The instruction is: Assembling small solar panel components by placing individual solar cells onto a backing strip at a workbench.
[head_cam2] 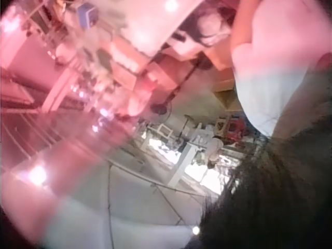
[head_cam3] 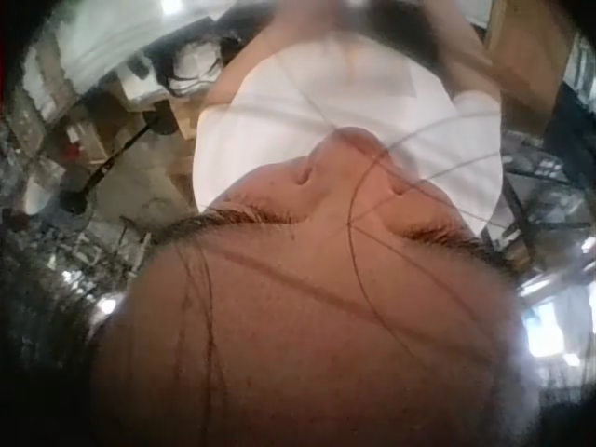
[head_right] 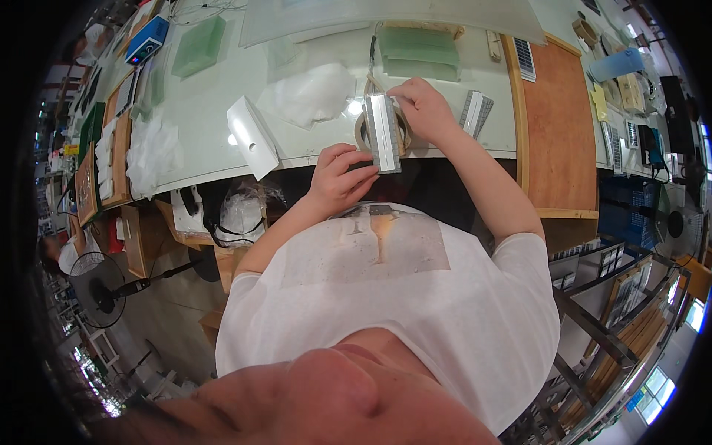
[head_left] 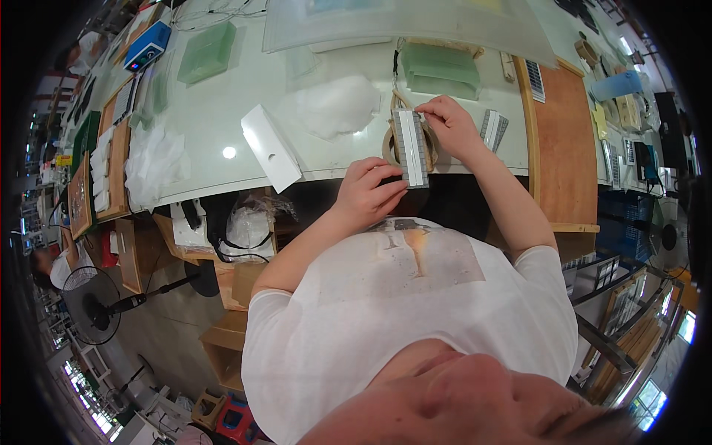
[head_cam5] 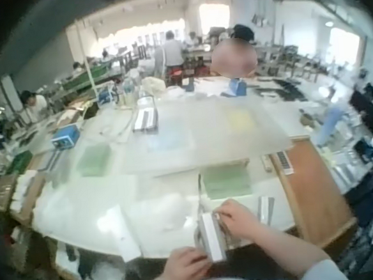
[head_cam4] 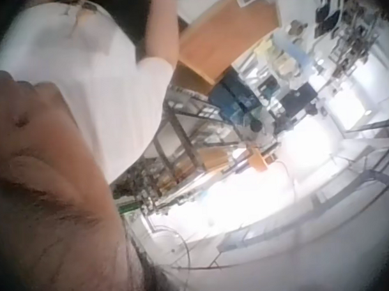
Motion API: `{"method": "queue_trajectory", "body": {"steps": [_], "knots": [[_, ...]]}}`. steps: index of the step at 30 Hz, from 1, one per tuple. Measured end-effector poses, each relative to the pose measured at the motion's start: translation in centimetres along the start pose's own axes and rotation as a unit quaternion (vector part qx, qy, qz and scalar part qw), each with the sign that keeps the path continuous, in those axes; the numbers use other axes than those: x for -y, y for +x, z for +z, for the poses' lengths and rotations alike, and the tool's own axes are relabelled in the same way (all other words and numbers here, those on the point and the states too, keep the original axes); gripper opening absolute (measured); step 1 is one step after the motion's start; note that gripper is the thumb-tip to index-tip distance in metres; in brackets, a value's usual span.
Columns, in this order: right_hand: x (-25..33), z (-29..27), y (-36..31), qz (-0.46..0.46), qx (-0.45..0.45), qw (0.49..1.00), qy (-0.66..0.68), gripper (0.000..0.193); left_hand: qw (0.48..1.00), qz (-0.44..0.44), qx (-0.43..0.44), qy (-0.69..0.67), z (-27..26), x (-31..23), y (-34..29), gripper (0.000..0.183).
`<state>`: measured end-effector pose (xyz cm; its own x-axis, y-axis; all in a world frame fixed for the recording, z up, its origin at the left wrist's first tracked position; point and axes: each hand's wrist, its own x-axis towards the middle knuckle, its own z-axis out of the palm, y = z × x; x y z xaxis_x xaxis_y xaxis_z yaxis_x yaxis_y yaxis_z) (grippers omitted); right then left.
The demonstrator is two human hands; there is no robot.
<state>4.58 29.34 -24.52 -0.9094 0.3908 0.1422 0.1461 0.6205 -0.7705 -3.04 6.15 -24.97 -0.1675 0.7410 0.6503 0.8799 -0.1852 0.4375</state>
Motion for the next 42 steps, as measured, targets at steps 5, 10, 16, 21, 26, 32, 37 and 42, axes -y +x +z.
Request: {"method": "queue_trajectory", "body": {"steps": [5, 10, 16, 21, 26, 32, 37, 42], "knots": [[0.1, 0.0, -0.2, -0.003, -0.004, 1.0, -0.011, 0.017, 1.0, 0.001, -0.002, 0.0, 0.0, -0.1, 0.0, 0.027], [0.0, 0.1, -0.2, -0.001, 0.0, 1.0, -0.029, 0.017, 1.0, 0.005, 0.0, 0.001, 0.0, 0.0, -0.1, 0.027], [-0.1, -0.5, -0.3, -0.002, -0.037, 0.999, 0.01, 0.017, 1.0, -0.011, 0.0, -0.014, -0.7, -0.3, -0.6, 0.031], [-1.0, -1.4, -1.2, 0.036, -0.062, 0.997, 0.034, 0.018, 0.989, -0.112, 0.016, 0.1, -6.3, 1.2, -1.4, 0.03], [-1.4, -2.1, -1.8, 0.044, -0.055, 0.997, 0.024, 0.017, 0.904, -0.344, 0.13, 0.218, -13.6, 3.2, -2.9, 0.037], [-1.1, -1.8, -1.7, 0.042, -0.06, 0.997, 0.031, 0.016, 0.886, -0.442, 0.13, 0.045, -15.6, 4.8, -3.9, 0.027], [-1.0, -2.1, -2.2, 0.046, -0.073, 0.996, 0.034, 0.016, 0.825, -0.56, 0.039, -0.066, -16.9, 6.7, -5.0, 0.02], [0.6, -1.9, -3.0, 0.059, -0.096, 0.991, 0.07, 0.016, 0.806, -0.381, -0.44, -0.107, -14.1, 5.7, -2.7, 0.014]]}}
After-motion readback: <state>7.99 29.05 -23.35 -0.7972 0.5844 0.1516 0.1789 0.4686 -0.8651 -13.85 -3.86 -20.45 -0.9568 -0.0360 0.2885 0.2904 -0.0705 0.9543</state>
